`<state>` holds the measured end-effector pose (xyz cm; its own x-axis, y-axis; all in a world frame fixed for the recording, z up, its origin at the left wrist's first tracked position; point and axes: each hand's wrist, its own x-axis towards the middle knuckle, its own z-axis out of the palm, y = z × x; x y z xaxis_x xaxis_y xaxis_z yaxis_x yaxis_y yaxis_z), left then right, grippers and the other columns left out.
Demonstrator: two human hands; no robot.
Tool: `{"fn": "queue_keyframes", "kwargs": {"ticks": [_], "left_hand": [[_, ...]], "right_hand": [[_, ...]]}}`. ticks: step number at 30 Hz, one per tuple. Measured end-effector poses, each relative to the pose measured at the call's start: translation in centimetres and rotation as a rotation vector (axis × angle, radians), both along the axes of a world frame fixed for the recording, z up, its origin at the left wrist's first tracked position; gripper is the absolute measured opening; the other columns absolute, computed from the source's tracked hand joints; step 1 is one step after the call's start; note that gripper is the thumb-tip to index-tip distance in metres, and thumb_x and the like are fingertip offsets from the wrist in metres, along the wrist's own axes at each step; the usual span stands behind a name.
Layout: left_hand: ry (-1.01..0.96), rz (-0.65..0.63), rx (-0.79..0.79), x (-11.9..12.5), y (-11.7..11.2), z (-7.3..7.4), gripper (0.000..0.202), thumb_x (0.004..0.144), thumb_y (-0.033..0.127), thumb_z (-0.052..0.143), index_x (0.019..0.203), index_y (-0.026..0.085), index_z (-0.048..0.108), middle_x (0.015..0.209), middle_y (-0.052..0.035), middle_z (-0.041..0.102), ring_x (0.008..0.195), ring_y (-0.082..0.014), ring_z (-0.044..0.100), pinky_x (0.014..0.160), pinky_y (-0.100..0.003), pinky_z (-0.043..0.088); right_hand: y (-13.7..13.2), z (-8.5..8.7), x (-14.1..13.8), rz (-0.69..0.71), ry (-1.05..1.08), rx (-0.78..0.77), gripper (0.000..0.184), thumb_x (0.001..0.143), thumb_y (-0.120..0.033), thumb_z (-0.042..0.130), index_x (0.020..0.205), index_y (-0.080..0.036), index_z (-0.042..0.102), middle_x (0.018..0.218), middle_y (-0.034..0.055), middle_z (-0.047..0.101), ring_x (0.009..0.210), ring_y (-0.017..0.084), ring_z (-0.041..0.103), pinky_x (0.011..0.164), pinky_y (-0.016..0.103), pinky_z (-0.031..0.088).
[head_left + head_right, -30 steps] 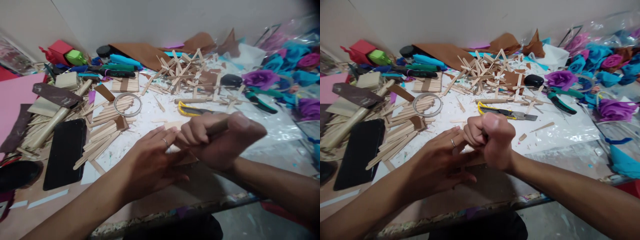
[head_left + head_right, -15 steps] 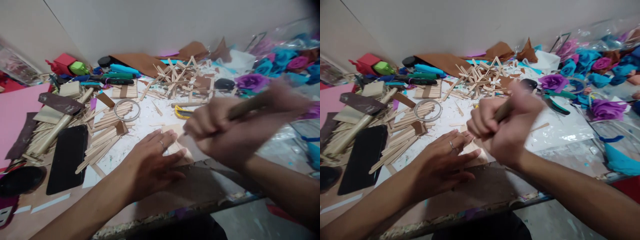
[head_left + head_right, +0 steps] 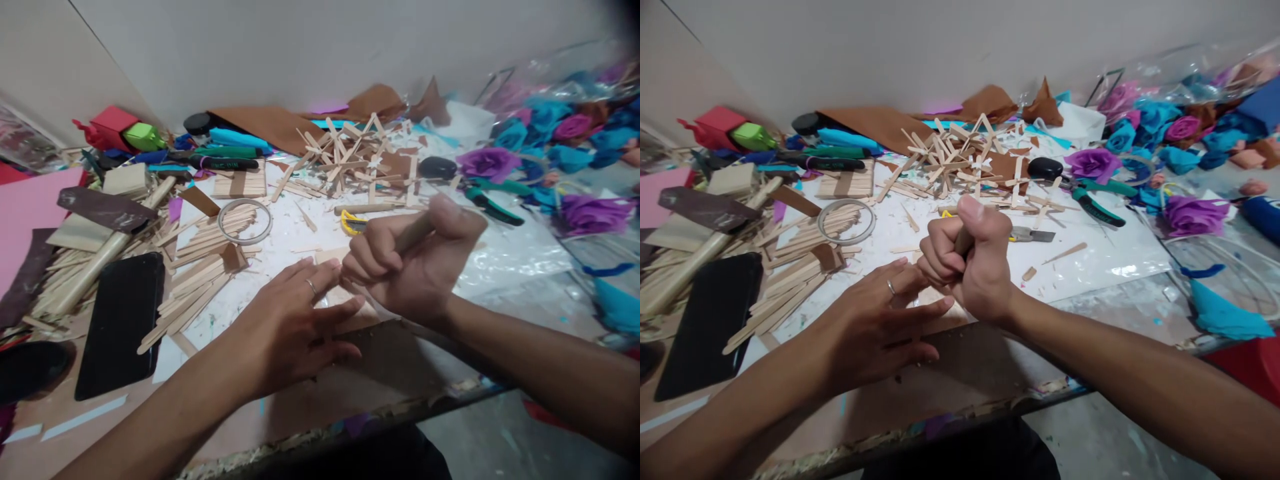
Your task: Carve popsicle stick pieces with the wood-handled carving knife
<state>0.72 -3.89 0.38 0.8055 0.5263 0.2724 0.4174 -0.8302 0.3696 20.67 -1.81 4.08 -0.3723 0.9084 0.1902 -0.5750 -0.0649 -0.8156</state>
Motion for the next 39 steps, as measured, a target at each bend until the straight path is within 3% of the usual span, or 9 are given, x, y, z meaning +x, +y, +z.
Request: {"fn": "queue_keyframes", "kwargs": {"ticks": [6,11,15,18,24,39], "left_hand": [[0.009,-0.014,0.014,0.2,0.0,0.3,0.05,0.099,0.061,0.065,0.134,0.027,0.074,0.152,-0.0162,0.058,0.136,-0.038,0.059,0.114,-0.064,0.048],[0.015,-0.012,-0.026,0.3,0.0,0.7,0.05,0.1,0.061,0.063,0.137,0.03,0.07,0.153,-0.0131,0.058,0.141,-0.0356,0.056,0.118,-0.061,0.045],[0.034,-0.013,-0.025,0.3,-0.1,1.0,0.054,0.1,0.062,0.063,0.14,0.026,0.07,0.155,-0.0164,0.056,0.139,-0.0366,0.057,0.118,-0.061,0.045],[0.06,-0.014,-0.003,0.2,-0.1,1.0,0.058,0.101,0.063,0.06,0.143,0.024,0.07,0.156,-0.0193,0.056,0.137,-0.0379,0.059,0.116,-0.062,0.046],[0.113,-0.01,0.001,0.3,-0.1,0.8,0.058,0.103,0.066,0.052,0.143,0.027,0.07,0.158,-0.017,0.053,0.14,-0.036,0.058,0.123,-0.063,0.039],[0.039,-0.042,0.031,0.3,0.1,0.5,0.059,0.102,0.066,0.055,0.14,0.023,0.07,0.146,-0.0184,0.06,0.137,-0.0378,0.055,0.114,-0.061,0.046]], "right_hand": [[-0.1,0.0,-0.3,0.021,-0.04,-0.067,0.071,0.083,-0.068,0.076,0.046,-0.022,0.036,0.042,-0.0067,0.028,0.039,0.008,0.023,0.043,0.029,0.02],[-0.3,-0.2,-0.5,-0.022,-0.053,0.009,0.069,0.092,-0.069,0.064,0.049,-0.023,0.036,0.043,-0.0067,0.026,0.038,0.009,0.023,0.041,0.029,0.021],[-0.3,-0.4,-0.6,-0.028,-0.047,0.028,0.069,0.095,-0.068,0.06,0.05,-0.023,0.033,0.044,-0.0066,0.024,0.038,0.009,0.021,0.04,0.029,0.022],[0.2,-0.6,-0.6,-0.005,-0.006,0.039,0.07,0.095,-0.069,0.058,0.05,-0.023,0.032,0.043,-0.0068,0.021,0.037,0.008,0.018,0.038,0.027,0.019],[1.4,-1.0,-0.1,0.096,0.039,0.115,0.071,0.092,-0.076,0.056,0.049,-0.023,0.038,0.04,-0.0055,0.027,0.034,0.008,0.023,0.035,0.026,0.023],[1.6,-0.5,0.2,0.113,-0.038,0.152,0.069,0.094,-0.073,0.058,0.05,-0.023,0.039,0.041,-0.0052,0.03,0.036,0.009,0.026,0.037,0.027,0.027]]}}
